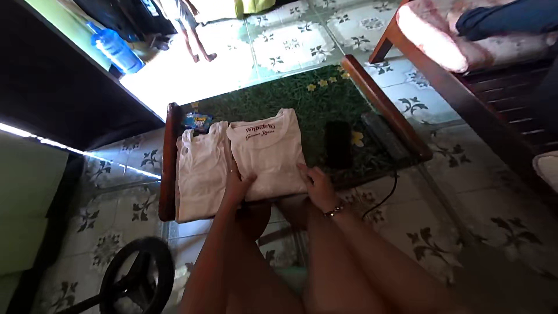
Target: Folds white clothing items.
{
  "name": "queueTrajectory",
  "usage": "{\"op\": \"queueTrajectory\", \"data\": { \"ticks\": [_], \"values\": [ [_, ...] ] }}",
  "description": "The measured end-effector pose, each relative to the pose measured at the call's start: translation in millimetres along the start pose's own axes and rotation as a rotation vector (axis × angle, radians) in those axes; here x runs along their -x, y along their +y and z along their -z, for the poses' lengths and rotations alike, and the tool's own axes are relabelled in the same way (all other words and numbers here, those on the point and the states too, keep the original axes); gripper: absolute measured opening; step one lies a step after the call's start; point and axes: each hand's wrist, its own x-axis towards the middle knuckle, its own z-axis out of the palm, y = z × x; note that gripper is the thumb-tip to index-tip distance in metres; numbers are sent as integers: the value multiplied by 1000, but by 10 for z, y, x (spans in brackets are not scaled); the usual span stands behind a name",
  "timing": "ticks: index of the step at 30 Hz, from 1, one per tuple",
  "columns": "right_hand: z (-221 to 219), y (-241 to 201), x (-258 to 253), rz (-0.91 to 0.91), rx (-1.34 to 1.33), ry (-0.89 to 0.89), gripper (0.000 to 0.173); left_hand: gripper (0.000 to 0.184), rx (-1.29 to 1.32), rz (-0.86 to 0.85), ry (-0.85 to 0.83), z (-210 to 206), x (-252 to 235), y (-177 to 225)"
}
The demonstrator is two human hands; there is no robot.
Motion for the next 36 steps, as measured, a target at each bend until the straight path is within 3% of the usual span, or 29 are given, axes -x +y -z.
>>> {"op": "queueTrajectory", "data": {
  "ticks": [2,5,7,12,17,21,23,25,29,32,36],
  "values": [
    [39,-45,10,-4,110,-42,47,94,-175,-18,123,-59,85,51],
    [96,-87,25,-48,107,-73,48,82,-499,-225,339,-207,281,151],
    [116,-85,31,-74,5,-76,52,83,-455,-260,360,-319,417,160],
    [13,60,99,39,-140,97,46,89,-83,-36,312,-333,561,6],
    [-59,101,203,30,-151,111,41,80,36,-19,246,-288,566,-152],
    [-30,21,184,5,-6,68,42,71,-137,-75,335,-293,570,-131],
    [15,-79,123,98,119,120,45,64,-320,-206,418,-307,563,-45],
    [48,-261,10,232,161,195,45,54,-420,-394,400,-308,432,121],
    [-195,-495,-505,395,166,208,48,43,-572,-600,300,-455,-149,409],
    [-505,-301,-857,336,277,66,52,51,-790,-481,205,-609,-577,282],
    [-510,-291,-883,218,301,-1,53,51,-815,-406,185,-635,-672,212]
  ]
}}
